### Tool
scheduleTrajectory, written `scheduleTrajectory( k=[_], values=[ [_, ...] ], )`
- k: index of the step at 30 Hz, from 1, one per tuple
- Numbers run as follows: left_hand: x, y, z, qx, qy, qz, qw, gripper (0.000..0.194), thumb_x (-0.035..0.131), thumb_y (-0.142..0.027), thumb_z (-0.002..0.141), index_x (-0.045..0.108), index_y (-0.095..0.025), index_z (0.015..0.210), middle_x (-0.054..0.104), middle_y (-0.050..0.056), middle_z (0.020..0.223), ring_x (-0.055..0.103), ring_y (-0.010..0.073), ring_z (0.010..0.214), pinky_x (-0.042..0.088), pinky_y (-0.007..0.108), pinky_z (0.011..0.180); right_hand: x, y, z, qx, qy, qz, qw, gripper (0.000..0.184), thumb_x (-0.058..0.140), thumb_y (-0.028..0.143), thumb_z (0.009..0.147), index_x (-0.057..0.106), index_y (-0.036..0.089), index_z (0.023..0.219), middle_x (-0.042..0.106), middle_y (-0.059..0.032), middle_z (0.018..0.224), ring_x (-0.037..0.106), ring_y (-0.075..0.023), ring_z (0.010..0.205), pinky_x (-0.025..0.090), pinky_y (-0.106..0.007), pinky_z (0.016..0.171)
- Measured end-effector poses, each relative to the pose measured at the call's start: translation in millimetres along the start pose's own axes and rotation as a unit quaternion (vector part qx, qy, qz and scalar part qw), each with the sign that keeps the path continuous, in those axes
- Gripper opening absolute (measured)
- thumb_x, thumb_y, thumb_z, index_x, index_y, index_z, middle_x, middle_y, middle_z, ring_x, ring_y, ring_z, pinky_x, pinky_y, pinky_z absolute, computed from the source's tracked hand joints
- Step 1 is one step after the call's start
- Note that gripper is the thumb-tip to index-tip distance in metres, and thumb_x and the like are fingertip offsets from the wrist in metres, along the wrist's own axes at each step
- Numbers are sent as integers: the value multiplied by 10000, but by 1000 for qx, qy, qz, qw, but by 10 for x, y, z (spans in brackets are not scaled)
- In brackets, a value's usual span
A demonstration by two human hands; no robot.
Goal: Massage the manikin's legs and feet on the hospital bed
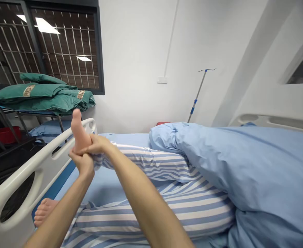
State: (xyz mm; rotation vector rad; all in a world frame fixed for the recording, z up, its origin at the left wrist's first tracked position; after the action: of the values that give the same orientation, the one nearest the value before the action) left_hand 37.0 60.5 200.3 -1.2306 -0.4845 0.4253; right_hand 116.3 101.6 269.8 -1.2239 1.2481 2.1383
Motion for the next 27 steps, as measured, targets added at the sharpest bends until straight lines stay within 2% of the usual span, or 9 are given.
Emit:
scheduleTrajectory(
  k=[2,4,7,9,12,15,18,22,27],
  values=[
    [237,-503,-37,113,-13,-23,993,542,474,-134,685,287,-218,1186,450,47,1142,469,192,1063,397,313,897,-563,83,-125,-66,-46,78,994,524,697,460,585,549,200,1014,641,-25,969,604,-223,887,500,-320,747],
    [486,-1009,-143,207,19,-41,977,547,497,-94,656,342,-215,1167,501,34,1088,502,178,1011,413,290,867,-1122,144,-329,-117,-87,148,978,498,700,417,602,561,176,1015,638,-24,967,595,-204,904,500,-300,776],
    [811,-1664,-386,296,54,-36,953,581,519,-70,625,371,-245,1159,545,2,986,537,184,953,407,317,866,-1840,212,-734,-122,-152,212,958,518,713,420,596,567,129,998,634,-44,968,587,-195,922,498,-297,809],
    [956,-1960,-538,307,78,-59,947,573,523,-58,619,384,-257,1138,539,-7,970,546,189,957,401,334,875,-2158,257,-988,-120,-165,231,951,505,695,437,619,569,123,993,634,-46,967,590,-191,922,503,-301,806],
    [1026,-2139,-650,293,98,-88,947,578,531,-43,594,394,-267,1108,525,-12,988,541,194,979,393,348,894,-2339,313,-1192,-125,-163,246,947,483,693,440,632,576,132,985,635,-44,968,596,-186,919,512,-295,790],
    [935,-2033,-568,289,103,-70,949,615,538,-36,559,387,-279,1104,530,-15,978,538,193,966,399,334,892,-2223,317,-1107,-120,-160,253,947,488,721,432,607,586,133,969,643,-54,960,598,-196,914,522,-297,779],
    [741,-1739,-349,286,98,-27,953,639,532,-48,546,380,-279,1122,535,-7,973,539,190,933,416,316,860,-1921,271,-829,-118,-148,249,950,506,747,416,574,593,133,965,649,-58,956,597,-206,909,519,-308,779],
    [390,-1180,-35,228,82,36,970,647,529,-81,539,385,-268,1141,544,8,920,548,196,825,443,310,730,-1340,186,-426,-134,-106,228,959,506,740,408,575,594,140,979,645,-49,976,590,-191,906,498,-282,772],
    [-78,-327,192,91,77,117,986,586,535,-166,574,406,-264,1137,561,24,858,543,195,689,421,303,574,-427,38,-86,-56,-55,109,991,557,725,498,539,586,167,965,651,-29,912,598,-212,872,481,-286,734]
  ],
)
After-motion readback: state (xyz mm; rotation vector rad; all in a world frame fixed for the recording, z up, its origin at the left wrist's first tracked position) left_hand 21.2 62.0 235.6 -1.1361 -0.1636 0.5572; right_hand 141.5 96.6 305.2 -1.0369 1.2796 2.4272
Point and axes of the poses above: each hand's wrist, its own z-axis towards the middle knuckle, its own x-axis out of the palm, y = z × x, the point moved 1 cm from there along z, towards the middle knuckle
